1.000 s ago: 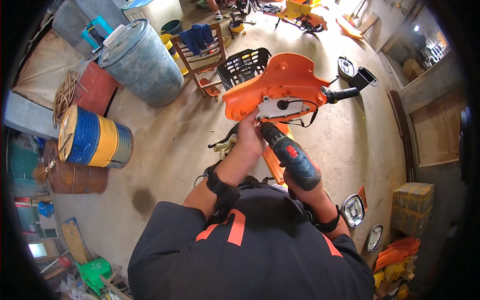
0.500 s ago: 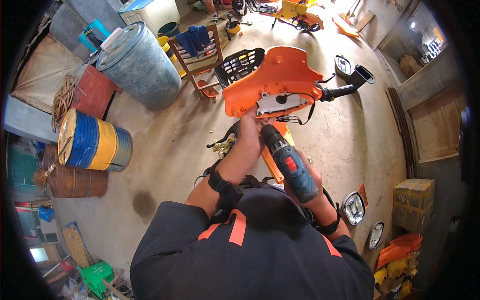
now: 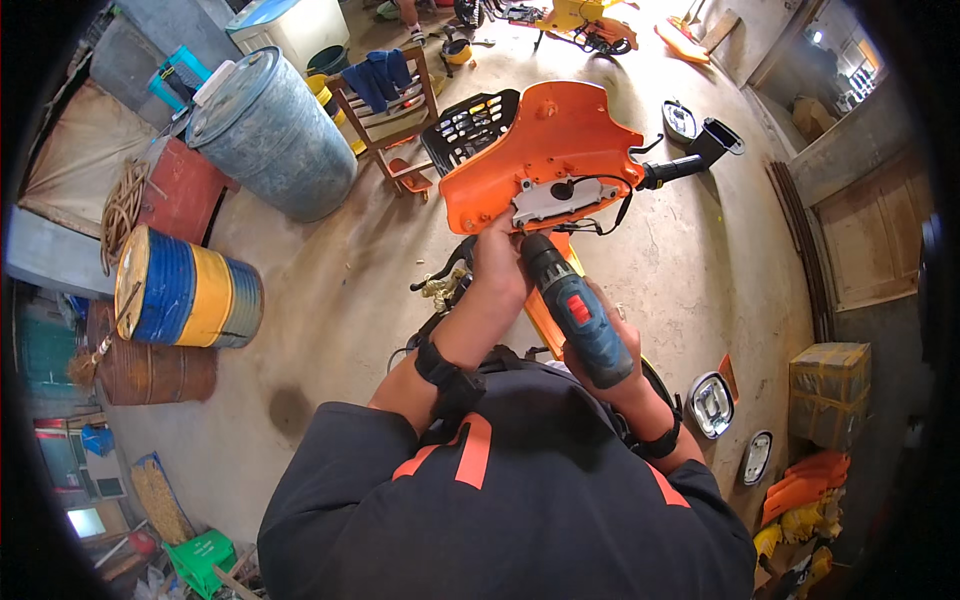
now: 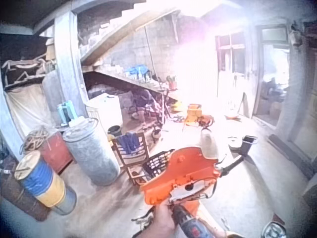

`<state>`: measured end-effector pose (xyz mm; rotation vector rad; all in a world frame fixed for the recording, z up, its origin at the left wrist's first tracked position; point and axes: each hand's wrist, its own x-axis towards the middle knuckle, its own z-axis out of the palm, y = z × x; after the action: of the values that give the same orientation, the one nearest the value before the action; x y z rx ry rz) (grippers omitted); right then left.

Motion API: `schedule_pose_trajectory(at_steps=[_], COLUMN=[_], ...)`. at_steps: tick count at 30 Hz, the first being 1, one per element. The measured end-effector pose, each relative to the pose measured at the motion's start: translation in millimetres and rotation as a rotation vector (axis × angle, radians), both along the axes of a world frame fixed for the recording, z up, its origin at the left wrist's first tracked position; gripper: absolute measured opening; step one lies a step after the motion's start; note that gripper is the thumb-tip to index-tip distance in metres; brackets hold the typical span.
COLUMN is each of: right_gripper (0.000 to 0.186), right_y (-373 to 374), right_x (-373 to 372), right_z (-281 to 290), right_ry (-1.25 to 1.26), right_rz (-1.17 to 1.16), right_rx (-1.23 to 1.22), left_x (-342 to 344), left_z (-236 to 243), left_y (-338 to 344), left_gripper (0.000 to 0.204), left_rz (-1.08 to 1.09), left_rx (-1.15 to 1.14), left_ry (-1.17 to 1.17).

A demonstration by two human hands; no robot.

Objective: The recorder uses an electric drill to remove fasteners and access the battery compartment of an orange motorcycle for repair.

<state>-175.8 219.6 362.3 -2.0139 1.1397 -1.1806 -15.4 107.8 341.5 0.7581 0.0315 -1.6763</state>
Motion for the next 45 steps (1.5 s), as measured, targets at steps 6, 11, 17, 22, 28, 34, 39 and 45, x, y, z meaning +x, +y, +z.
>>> schedule_pose_trajectory(at_steps=[6, 11, 17, 22, 28, 34, 39, 45], right_gripper=[0.072, 0.077, 0.075, 0.074, 0.073, 0.071, 0.072, 0.073], right_y=[3.5, 4.7, 3.0, 6.1, 3.3, 3.6, 3.0, 0.8], right_x=[0.5, -1.8, -2.5, -2.3, -0.8, 0.1, -0.1, -0.7], right_z=[-0.4, -0.6, -1.6, -2.0, -2.9, -1.9, -1.5, -1.3], right_ry=[-0.010, -0.025, 0.000, -0.016, 0.008, -0.013, 0.041, 0.064], right_rz=[0.021, 0.004, 0.007, 0.009, -0.005, 0.001, 0.016, -0.005], right_rx=[0.013, 0.049, 0.017, 0.023, 0.025, 0.043, -0.026, -0.059], left_x=[-2.8, -4.1, -5.3, -6.2, -5.2, -3.8, -3.5, -3.7], left_z=[-2.7, 0.2, -4.6, -6.1, -2.7, -4.3, -4.0, -6.3], left_y=[0.0, 3.6, 1.8, 0.9, 1.5, 3.4, 2.6, -1.5], left_gripper=[0.029, 0.029, 0.029, 0.029, 0.029, 0.029, 0.025, 0.022], left_rz=[0.014, 0.000, 0.023, 0.043, -0.007, -0.019, -0.050, 0.007], left_rx=[-0.077, -0.016, -0.056, -0.056, -0.081, -0.050, -0.138, -0.098], left_ry=[0.009, -0.009, 0.015, 0.057, 0.019, -0.051, 0.031, 0.003])
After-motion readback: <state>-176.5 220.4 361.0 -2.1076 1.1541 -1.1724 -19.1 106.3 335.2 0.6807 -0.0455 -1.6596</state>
